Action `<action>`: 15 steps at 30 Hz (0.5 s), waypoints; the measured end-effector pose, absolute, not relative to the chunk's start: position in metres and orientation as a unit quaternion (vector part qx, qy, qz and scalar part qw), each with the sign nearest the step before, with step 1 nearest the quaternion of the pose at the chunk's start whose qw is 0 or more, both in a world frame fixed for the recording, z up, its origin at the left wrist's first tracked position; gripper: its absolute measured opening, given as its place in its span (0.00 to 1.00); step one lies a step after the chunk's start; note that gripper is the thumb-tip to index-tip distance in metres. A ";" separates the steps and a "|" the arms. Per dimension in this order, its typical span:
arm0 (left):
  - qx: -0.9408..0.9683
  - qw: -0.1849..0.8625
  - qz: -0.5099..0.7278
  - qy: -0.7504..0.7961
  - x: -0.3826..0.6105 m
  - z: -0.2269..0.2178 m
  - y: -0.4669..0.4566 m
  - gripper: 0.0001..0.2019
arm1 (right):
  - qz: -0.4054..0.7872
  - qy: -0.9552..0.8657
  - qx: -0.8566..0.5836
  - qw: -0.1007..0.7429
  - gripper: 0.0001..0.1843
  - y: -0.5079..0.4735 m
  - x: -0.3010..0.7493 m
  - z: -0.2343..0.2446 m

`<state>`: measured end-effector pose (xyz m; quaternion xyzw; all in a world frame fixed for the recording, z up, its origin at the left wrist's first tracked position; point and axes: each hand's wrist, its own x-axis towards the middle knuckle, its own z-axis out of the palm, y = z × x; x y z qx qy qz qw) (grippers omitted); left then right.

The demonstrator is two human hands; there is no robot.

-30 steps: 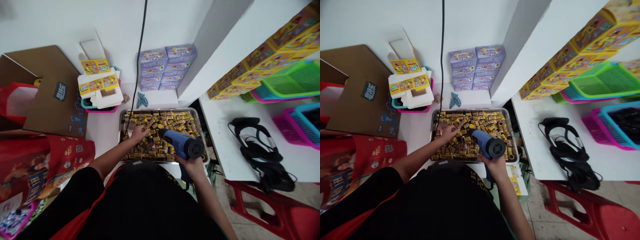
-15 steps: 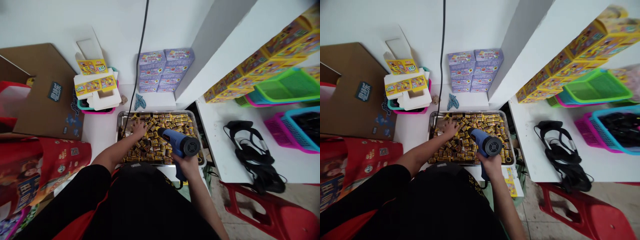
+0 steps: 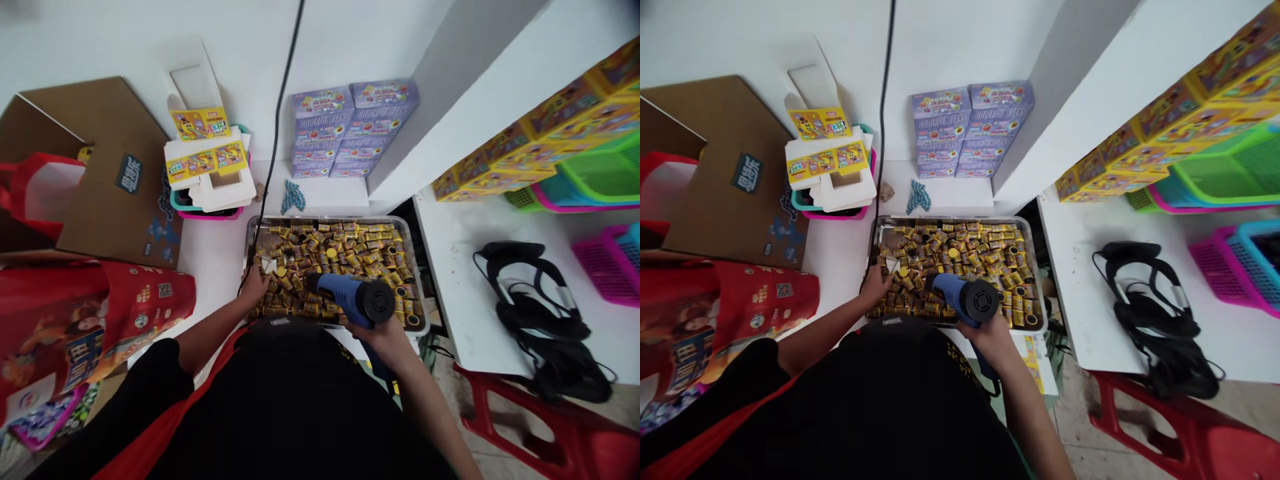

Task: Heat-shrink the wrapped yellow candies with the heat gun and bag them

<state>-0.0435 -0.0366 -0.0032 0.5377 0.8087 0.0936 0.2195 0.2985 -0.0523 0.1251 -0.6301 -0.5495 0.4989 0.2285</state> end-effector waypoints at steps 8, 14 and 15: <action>0.378 0.266 0.151 0.874 0.007 -0.002 0.000 0.18 | 0.406 -0.554 -0.678 0.264 0.33 -0.050 0.295 0.112; 0.586 0.231 0.212 0.747 0.022 0.013 0.007 0.14 | 0.394 -0.530 -0.677 0.323 0.38 -0.053 0.301 0.128; 0.654 0.214 0.201 0.697 0.023 0.013 -0.002 0.15 | 0.388 -0.527 -0.682 0.327 0.39 -0.056 0.305 0.130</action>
